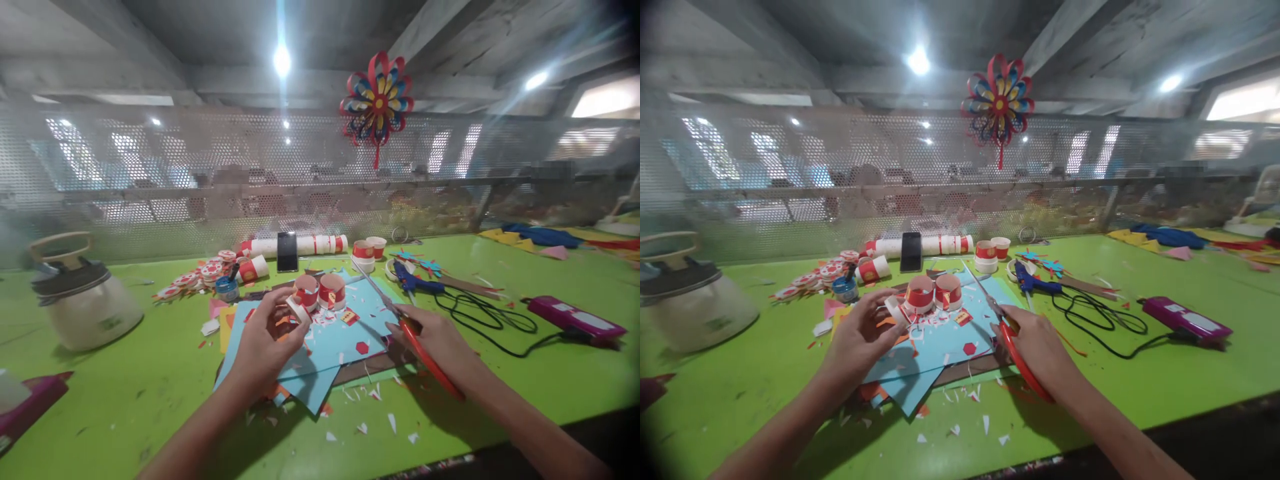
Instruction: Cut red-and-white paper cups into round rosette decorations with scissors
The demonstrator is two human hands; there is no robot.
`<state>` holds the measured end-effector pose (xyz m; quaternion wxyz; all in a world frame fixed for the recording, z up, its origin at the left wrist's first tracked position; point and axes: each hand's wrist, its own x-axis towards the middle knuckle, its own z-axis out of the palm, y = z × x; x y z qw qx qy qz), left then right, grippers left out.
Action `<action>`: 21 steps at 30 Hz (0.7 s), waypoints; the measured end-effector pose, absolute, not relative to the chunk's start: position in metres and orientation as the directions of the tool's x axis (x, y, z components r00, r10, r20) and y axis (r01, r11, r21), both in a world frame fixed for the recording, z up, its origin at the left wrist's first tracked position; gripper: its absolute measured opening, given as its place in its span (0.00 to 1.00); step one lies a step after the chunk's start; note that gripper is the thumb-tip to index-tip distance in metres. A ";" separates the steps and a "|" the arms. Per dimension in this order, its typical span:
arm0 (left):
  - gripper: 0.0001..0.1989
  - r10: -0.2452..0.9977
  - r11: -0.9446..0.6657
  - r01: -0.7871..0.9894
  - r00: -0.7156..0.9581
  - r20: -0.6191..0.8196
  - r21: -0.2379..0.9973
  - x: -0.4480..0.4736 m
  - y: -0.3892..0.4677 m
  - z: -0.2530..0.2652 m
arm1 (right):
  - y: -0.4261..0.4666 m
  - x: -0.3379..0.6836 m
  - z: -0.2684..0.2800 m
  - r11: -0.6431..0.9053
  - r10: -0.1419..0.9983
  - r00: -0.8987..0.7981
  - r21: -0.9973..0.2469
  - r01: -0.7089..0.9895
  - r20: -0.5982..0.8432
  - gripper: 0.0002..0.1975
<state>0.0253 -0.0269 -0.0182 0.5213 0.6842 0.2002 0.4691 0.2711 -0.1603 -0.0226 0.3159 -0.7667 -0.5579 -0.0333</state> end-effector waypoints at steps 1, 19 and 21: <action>0.22 0.765 -0.379 -0.217 0.474 0.436 0.900 0.026 -0.027 -0.020 | -0.157 0.272 -0.021 -0.176 0.836 0.369 -0.439 0.881 0.405 0.15; 0.20 0.711 -0.622 0.244 0.574 0.406 0.744 0.027 -0.022 -0.032 | -0.137 0.293 -0.045 -0.122 0.829 0.353 -0.475 0.872 0.434 0.19; 0.20 0.658 -0.697 0.331 0.647 0.385 0.636 0.028 -0.019 -0.036 | -0.139 0.294 -0.042 -0.062 0.833 0.336 -0.527 0.847 0.441 0.19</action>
